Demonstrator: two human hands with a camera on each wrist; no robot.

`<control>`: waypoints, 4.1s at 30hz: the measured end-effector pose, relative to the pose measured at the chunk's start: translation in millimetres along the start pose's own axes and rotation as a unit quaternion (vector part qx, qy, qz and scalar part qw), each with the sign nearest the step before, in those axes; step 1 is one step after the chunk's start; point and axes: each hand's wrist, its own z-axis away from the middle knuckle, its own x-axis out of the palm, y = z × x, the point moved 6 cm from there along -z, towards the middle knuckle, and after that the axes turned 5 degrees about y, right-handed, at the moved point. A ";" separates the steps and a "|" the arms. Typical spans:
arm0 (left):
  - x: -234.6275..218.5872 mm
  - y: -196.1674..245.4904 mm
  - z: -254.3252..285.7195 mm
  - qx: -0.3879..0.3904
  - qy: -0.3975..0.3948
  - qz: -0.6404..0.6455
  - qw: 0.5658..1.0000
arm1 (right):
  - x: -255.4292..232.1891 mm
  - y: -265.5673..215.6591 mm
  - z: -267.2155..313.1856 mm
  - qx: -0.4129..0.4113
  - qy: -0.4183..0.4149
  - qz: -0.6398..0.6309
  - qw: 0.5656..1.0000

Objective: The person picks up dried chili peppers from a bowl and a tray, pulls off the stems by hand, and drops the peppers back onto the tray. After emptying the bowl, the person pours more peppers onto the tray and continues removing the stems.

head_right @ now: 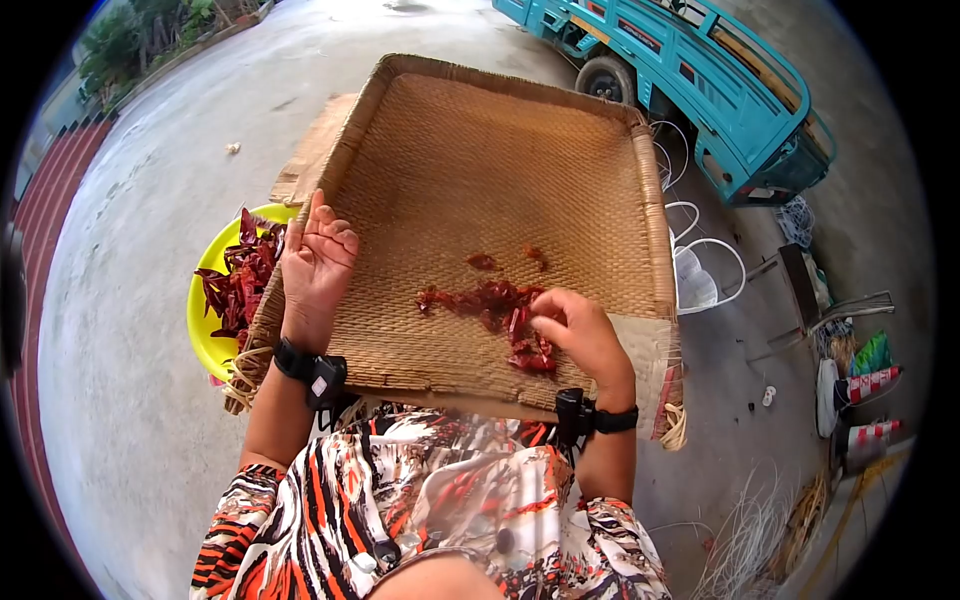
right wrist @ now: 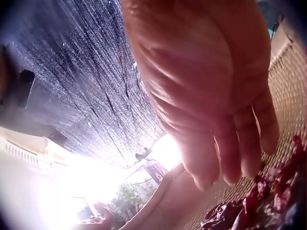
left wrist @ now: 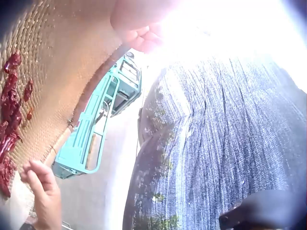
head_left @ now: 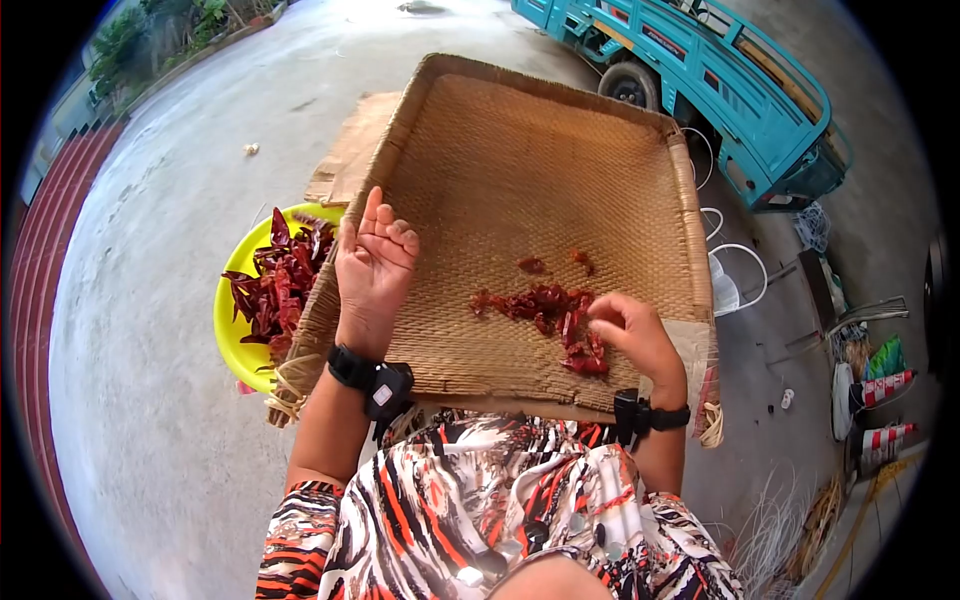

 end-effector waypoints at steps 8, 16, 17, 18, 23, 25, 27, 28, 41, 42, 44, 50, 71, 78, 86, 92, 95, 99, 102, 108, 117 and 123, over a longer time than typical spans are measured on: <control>-17.9 -41.8 6.1 -0.148 0.055 -0.230 0.960 | 24.3 -11.1 27.2 -0.048 -0.105 0.180 0.977; -2.0 -68.3 25.8 -0.221 0.014 -0.468 0.856 | 25.8 -28.1 7.8 -0.022 0.000 -0.009 1.000; -0.6 -72.7 28.4 -0.231 0.003 -0.503 0.833 | 26.8 -30.5 3.6 -0.042 0.027 -0.058 0.997; -0.7 -76.1 30.4 -0.241 -0.008 -0.538 0.808 | 30.1 -29.7 0.3 -0.026 0.021 -0.120 0.992; 11.6 -87.9 41.5 -0.263 -0.101 -0.638 0.716 | 40.4 -44.6 -6.0 0.058 -0.007 -0.294 0.954; 18.4 -91.6 45.2 -0.265 -0.124 -0.632 0.718 | 45.4 -51.1 -6.7 0.061 -0.022 -0.322 0.944; 18.4 -93.5 46.9 -0.277 -0.143 -0.621 0.719 | 52.7 -53.1 -9.3 0.028 -0.032 -0.358 0.933; 14.8 -94.7 46.4 -0.289 -0.151 -0.612 0.720 | 56.6 -51.7 -10.6 0.010 -0.029 -0.361 0.932; 8.3 -89.9 39.3 -0.246 -0.139 -0.610 0.740 | 51.7 -60.8 -5.6 0.015 -0.020 -0.379 0.925; 6.3 -86.9 36.9 -0.238 -0.104 -0.592 0.763 | 45.2 -62.4 -3.7 0.029 -0.013 -0.373 0.927; 2.2 -78.7 31.9 -0.221 -0.035 -0.554 0.802 | 33.3 -46.9 -4.2 0.022 0.012 -0.348 0.937; 25.5 -46.7 16.1 -0.071 -0.094 -0.167 0.979 | -8.5 11.1 2.5 0.020 0.049 -0.206 0.977; 7.3 -88.0 39.6 -0.255 -0.096 -0.623 0.733 | 22.0 -30.6 -0.2 0.058 0.004 -0.290 0.955; 10.4 -95.2 46.0 -0.301 -0.154 -0.582 0.739 | 57.3 -58.2 -12.0 0.017 -0.029 -0.327 0.944; 15.2 -97.8 48.7 -0.280 -0.181 -0.556 0.762 | 68.0 -44.4 -17.3 0.036 -0.052 -0.357 0.932; 16.7 -86.8 40.4 -0.217 -0.118 -0.551 0.797 | 40.3 -31.1 -24.7 0.034 0.042 -0.317 0.947; 15.3 -69.9 29.9 -0.103 0.005 -0.506 0.856 | 9.7 7.6 -28.6 0.020 0.110 -0.163 0.980; 5.0 -21.6 17.5 0.142 0.086 -0.373 0.913 | -9.3 33.8 -19.9 0.066 0.076 0.110 0.989; -13.3 7.1 18.0 0.159 0.234 -0.222 0.933 | -11.1 49.6 -18.1 0.075 0.086 0.189 0.975; -7.6 4.2 22.0 0.176 0.258 -0.255 0.915 | -6.3 53.8 -16.0 0.043 0.095 0.252 0.962; -24.6 -22.0 13.1 0.032 0.157 -0.379 0.911 | -4.0 58.9 -17.0 0.051 0.058 0.107 0.991; -12.1 -51.9 18.7 -0.104 0.064 -0.510 0.851 | 9.0 34.1 -21.7 0.049 0.046 -0.166 0.984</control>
